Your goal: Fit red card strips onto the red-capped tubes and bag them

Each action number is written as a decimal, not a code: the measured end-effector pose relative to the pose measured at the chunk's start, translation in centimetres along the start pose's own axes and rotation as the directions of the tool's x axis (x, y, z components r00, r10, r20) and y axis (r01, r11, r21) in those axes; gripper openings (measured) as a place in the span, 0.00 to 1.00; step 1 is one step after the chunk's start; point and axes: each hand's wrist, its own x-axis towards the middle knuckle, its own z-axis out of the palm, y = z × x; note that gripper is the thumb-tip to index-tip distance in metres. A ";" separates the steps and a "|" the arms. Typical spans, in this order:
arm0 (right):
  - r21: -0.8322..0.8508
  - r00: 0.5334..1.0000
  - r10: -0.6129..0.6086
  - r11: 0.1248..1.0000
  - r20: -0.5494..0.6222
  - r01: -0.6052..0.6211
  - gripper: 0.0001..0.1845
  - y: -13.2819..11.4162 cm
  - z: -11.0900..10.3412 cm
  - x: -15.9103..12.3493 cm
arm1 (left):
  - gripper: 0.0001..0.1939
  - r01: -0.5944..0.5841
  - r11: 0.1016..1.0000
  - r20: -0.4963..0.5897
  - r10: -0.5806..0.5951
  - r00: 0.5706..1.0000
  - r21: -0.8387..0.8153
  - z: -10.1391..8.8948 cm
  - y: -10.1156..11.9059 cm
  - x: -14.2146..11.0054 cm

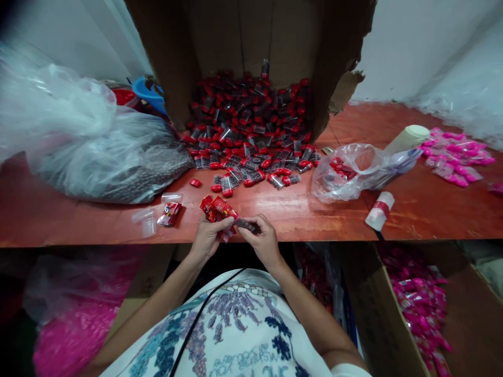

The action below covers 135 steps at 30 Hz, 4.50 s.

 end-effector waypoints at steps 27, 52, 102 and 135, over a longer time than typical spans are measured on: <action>-0.071 1.000 0.010 0.997 -0.024 -0.012 0.11 0.3 -0.2 -0.5 | 0.20 -0.011 0.966 0.024 0.005 1.000 0.259 0.5 0.0 0.3; 0.288 0.953 0.294 0.908 0.076 -0.303 0.16 0.2 -0.6 -0.1 | 0.18 0.017 0.991 -0.021 -0.014 1.000 0.133 0.6 0.2 -0.4; 0.153 0.993 0.118 0.982 -0.022 -0.113 0.20 1.1 0.7 -1.5 | 0.18 -0.133 0.959 -0.035 0.146 0.989 0.249 1.1 -0.3 -0.9; 0.060 0.978 0.148 0.986 0.145 -0.158 0.24 1.9 -1.3 -0.6 | 0.19 0.125 0.966 0.087 -0.148 0.985 0.226 0.7 -1.7 -1.1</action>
